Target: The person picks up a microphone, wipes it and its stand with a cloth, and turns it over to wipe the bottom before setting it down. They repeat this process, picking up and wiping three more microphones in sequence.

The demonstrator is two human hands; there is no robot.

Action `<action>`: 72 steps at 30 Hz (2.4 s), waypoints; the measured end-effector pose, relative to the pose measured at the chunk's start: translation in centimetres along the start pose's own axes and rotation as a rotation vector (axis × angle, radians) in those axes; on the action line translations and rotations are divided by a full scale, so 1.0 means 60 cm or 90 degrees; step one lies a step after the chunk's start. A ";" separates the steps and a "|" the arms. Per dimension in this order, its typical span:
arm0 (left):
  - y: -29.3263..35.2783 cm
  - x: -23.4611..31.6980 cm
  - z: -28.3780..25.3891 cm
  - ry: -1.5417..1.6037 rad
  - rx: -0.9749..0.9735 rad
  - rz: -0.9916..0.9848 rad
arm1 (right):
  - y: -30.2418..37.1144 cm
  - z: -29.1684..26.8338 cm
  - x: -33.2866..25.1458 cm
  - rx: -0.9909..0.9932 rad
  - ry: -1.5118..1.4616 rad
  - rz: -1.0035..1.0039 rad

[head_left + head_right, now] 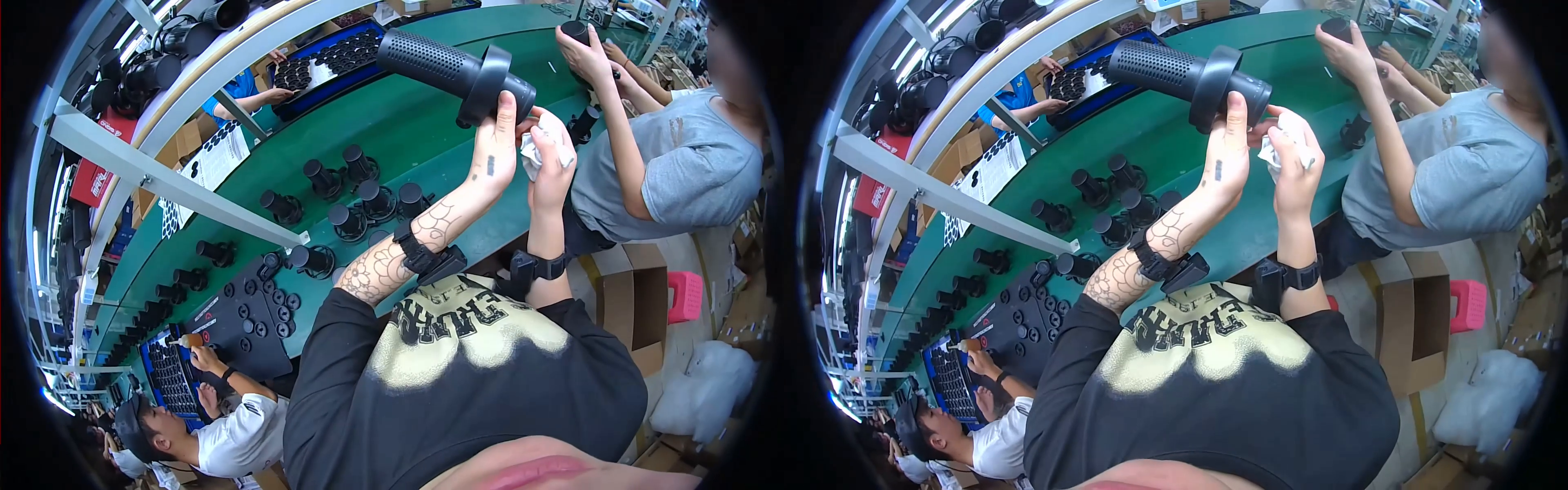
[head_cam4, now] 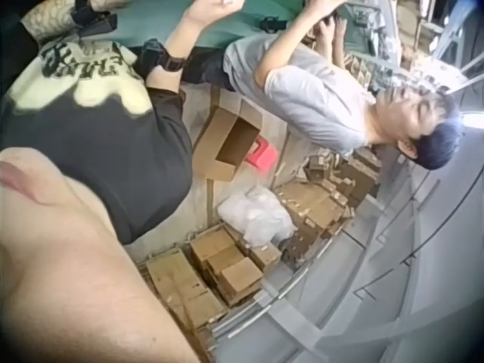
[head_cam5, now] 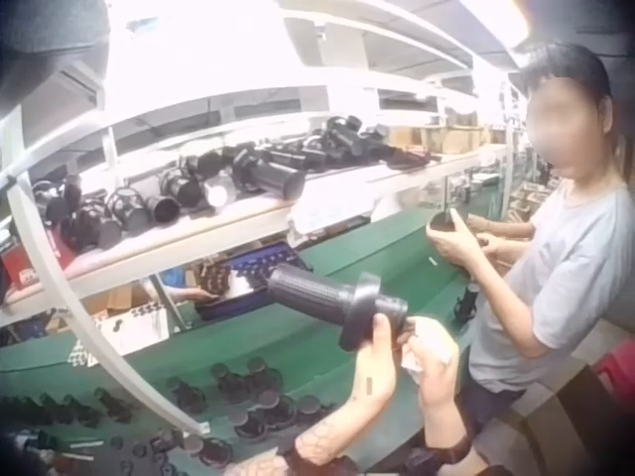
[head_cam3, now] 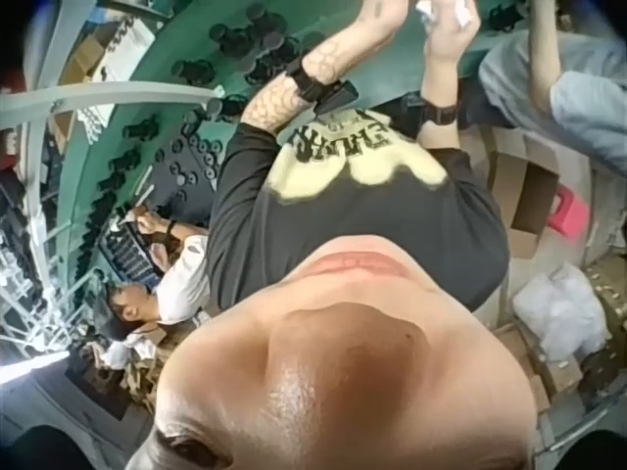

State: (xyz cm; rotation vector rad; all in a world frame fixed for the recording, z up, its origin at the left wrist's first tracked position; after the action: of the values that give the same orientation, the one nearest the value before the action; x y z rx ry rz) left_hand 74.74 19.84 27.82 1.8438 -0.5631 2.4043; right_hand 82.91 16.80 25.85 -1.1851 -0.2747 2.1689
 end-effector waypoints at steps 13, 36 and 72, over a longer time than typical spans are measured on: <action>0.008 0.011 0.008 0.025 0.014 -0.023 | -0.005 -0.012 0.011 -0.005 -0.045 0.011; -0.018 -0.007 -0.017 0.042 0.015 -0.050 | -0.014 0.010 0.024 -0.033 -0.054 0.023; -0.016 0.002 -0.017 0.110 0.011 -0.071 | -0.013 0.019 0.018 -0.043 -0.075 0.030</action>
State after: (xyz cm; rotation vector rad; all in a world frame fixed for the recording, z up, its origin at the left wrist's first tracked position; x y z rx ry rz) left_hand 74.03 21.01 27.95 1.6055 -0.4147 2.4685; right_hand 81.92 18.23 26.14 -1.1121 -0.3775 2.2901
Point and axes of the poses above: each hand's wrist, its own y-axis away from the middle knuckle, its own z-axis out of the palm, x = y × z, the point moved 1 cm from there along -y, towards the middle knuckle, and after that the axes turned 14 degrees about -y, right-handed, at the moved point
